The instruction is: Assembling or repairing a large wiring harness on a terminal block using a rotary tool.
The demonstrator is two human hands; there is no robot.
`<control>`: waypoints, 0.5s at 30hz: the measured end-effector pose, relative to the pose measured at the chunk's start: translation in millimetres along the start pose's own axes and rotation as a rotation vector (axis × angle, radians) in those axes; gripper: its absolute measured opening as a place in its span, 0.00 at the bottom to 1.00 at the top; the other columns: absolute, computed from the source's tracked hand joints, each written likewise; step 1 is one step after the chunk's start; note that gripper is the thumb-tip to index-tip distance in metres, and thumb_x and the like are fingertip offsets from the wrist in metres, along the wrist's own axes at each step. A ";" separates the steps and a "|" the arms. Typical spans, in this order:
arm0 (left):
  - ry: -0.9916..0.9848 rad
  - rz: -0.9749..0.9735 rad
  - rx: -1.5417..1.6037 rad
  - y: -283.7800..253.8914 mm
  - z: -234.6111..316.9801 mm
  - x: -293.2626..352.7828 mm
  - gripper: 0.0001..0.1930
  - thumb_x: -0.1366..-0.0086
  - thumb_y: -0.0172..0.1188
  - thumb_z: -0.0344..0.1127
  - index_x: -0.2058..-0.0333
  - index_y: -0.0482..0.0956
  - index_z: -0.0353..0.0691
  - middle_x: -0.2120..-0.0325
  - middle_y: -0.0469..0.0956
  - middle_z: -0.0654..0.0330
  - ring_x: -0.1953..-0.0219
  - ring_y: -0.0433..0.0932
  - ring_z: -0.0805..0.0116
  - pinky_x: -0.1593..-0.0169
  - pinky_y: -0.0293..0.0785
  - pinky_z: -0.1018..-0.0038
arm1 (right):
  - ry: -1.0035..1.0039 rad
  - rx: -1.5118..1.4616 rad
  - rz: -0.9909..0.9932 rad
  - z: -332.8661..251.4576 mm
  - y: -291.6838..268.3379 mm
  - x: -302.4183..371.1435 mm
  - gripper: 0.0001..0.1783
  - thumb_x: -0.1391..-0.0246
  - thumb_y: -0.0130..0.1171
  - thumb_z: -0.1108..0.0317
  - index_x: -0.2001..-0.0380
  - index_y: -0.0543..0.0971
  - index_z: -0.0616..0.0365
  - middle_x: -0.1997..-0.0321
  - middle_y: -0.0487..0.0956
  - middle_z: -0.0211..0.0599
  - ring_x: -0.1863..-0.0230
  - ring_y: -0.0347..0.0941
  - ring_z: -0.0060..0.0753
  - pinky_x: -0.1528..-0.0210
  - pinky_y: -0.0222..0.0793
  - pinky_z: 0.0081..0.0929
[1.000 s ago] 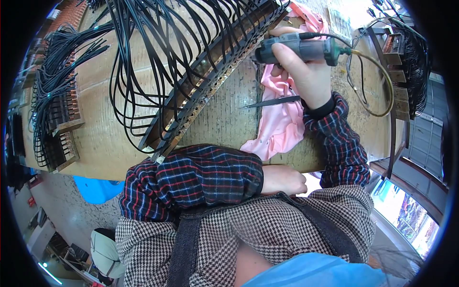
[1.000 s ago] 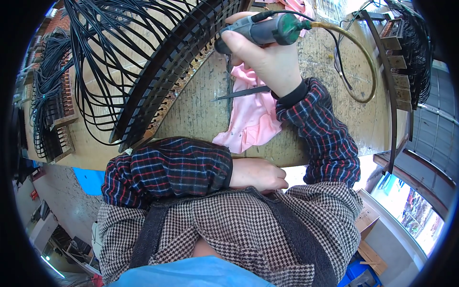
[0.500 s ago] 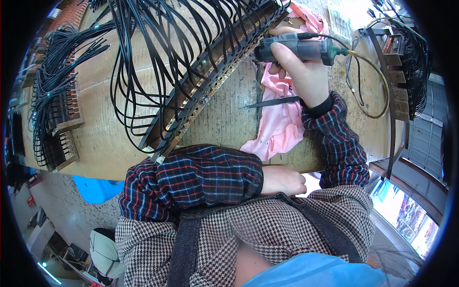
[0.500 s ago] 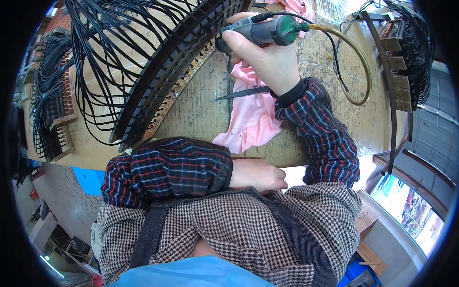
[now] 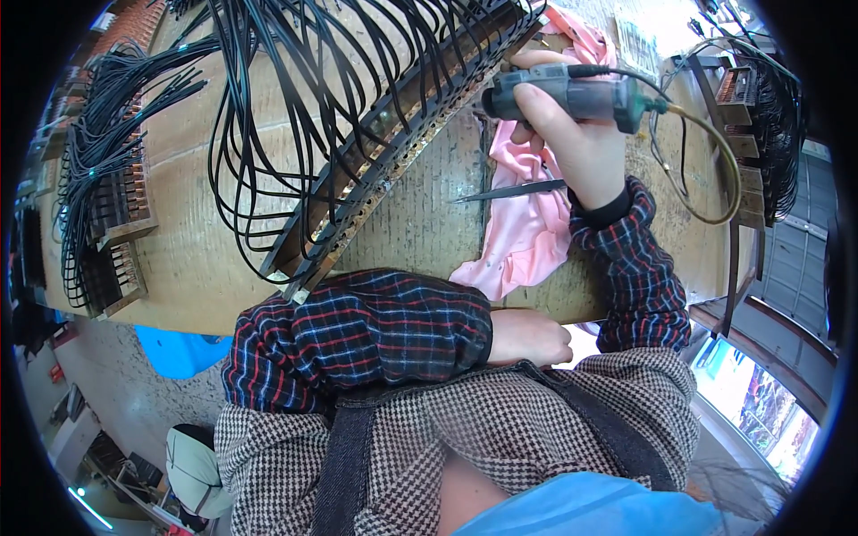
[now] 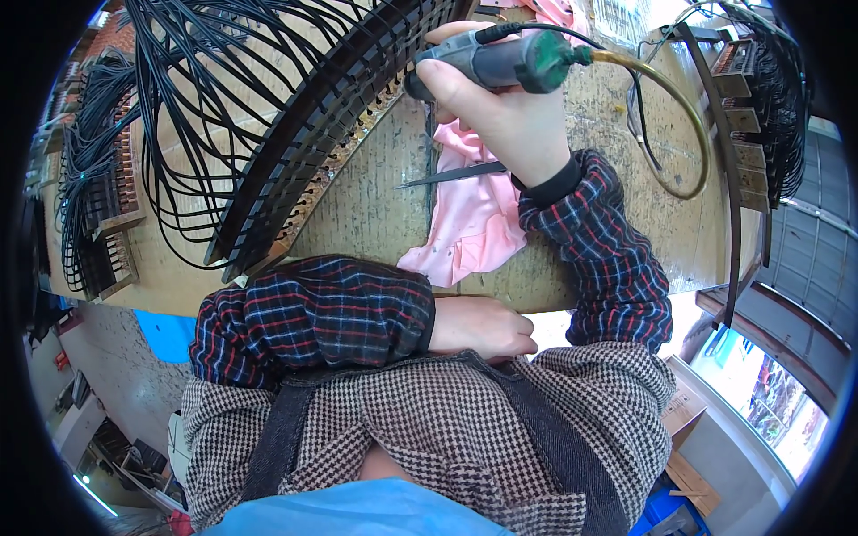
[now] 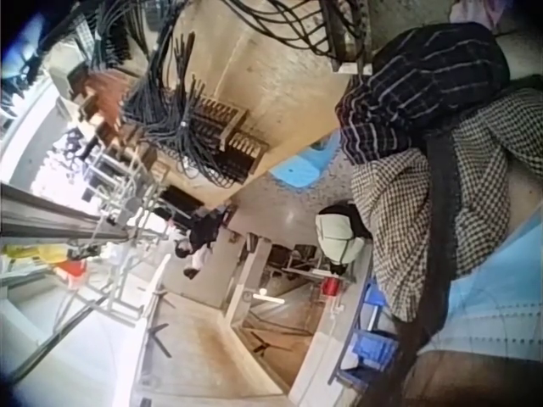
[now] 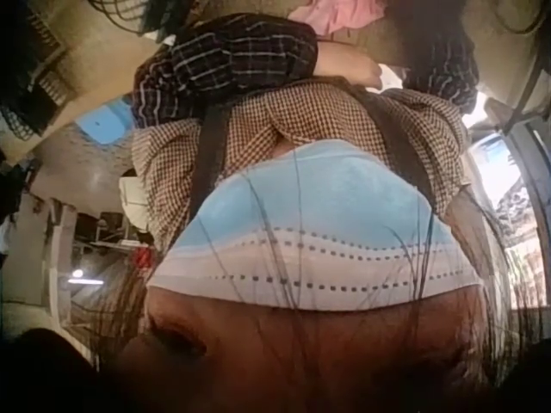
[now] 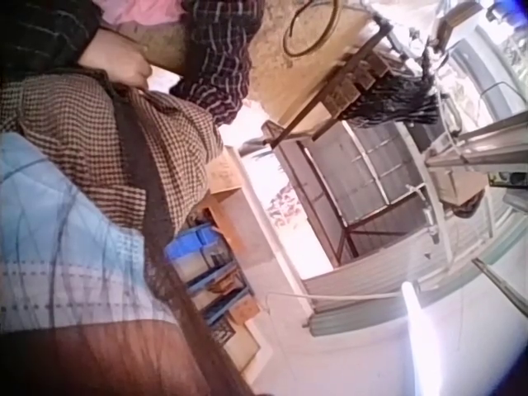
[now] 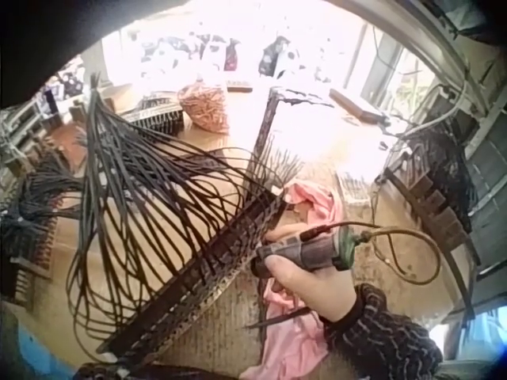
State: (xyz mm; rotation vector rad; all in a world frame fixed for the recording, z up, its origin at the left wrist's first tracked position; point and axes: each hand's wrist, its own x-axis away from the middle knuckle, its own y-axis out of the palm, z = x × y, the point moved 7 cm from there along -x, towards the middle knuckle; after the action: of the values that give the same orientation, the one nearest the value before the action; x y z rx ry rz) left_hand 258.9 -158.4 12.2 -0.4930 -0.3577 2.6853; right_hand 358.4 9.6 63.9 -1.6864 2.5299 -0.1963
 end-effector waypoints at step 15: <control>0.030 0.065 -0.062 -4.8 1.5 -1.6 0.07 0.48 0.50 0.29 0.71 0.73 0.35 0.74 0.73 0.51 0.69 0.75 0.53 0.66 0.73 0.64 | 0.007 -0.088 -0.149 12.7 23.6 8.6 0.16 0.52 0.59 0.71 0.58 0.72 0.61 0.73 0.75 0.29 0.74 0.71 0.17 0.72 0.70 0.17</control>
State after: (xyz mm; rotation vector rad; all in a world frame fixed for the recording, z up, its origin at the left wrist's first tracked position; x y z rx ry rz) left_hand 261.2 -155.1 15.6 -0.5717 -0.4240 2.7332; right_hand 335.5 10.0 47.5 -1.9114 2.4525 -0.1027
